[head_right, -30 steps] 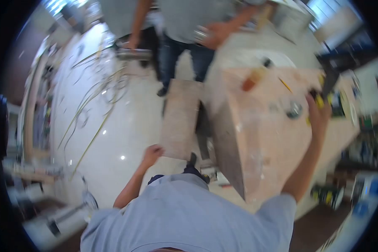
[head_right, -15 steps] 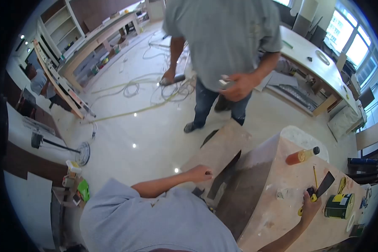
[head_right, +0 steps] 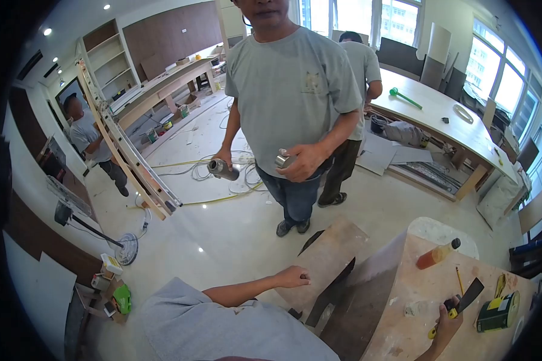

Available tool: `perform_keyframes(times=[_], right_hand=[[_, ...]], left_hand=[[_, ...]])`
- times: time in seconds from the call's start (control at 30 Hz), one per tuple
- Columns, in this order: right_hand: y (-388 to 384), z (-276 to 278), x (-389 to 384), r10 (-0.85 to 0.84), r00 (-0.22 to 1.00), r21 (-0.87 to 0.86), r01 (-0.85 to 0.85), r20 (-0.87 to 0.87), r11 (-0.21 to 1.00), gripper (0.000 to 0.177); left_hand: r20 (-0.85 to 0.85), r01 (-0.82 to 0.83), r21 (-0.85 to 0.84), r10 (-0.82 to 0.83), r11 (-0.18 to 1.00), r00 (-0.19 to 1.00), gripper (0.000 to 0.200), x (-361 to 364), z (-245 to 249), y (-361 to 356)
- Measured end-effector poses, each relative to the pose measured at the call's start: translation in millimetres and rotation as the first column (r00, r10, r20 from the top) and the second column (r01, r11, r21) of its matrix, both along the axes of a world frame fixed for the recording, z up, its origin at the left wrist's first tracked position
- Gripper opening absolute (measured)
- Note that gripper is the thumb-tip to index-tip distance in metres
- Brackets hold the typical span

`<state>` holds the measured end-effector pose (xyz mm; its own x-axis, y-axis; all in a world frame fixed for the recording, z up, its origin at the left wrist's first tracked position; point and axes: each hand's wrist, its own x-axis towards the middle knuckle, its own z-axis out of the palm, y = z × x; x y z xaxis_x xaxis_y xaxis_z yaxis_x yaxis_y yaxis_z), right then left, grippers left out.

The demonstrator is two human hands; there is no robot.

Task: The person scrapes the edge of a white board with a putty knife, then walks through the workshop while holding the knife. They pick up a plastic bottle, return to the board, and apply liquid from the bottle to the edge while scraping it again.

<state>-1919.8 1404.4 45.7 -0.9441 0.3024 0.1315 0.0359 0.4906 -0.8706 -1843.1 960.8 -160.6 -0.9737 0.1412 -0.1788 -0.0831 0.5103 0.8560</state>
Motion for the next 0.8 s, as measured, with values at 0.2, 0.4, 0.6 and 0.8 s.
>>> perform_keyframes(times=[0.2,0.4,0.6,0.8], right_hand=[[-12.5,-1.4,10.8,0.039,0.999,0.052,-0.037,-0.038,0.998,0.031],[-61.2,9.9,33.1,0.289,0.957,-0.018,-0.29,-0.035,0.957,0.035],[-136.4,-11.8,37.1,0.598,0.8,-0.125,-0.599,-0.044,0.791,0.035],[-208.6,-19.3,47.5,0.76,0.65,-0.155,-0.754,-0.032,0.638,0.031]], left_hand=[[-0.007,0.023,0.033,-0.023,0.999,1.0,0.028,-5.1,9.3,9.0],[-0.072,0.199,0.158,-0.19,0.967,0.979,0.044,-14.0,57.7,39.6],[-0.374,0.33,0.101,-0.272,0.938,0.887,0.081,-7.6,99.8,69.3],[-0.242,0.196,0.191,-0.147,0.962,0.959,0.078,14.0,97.8,55.1]])
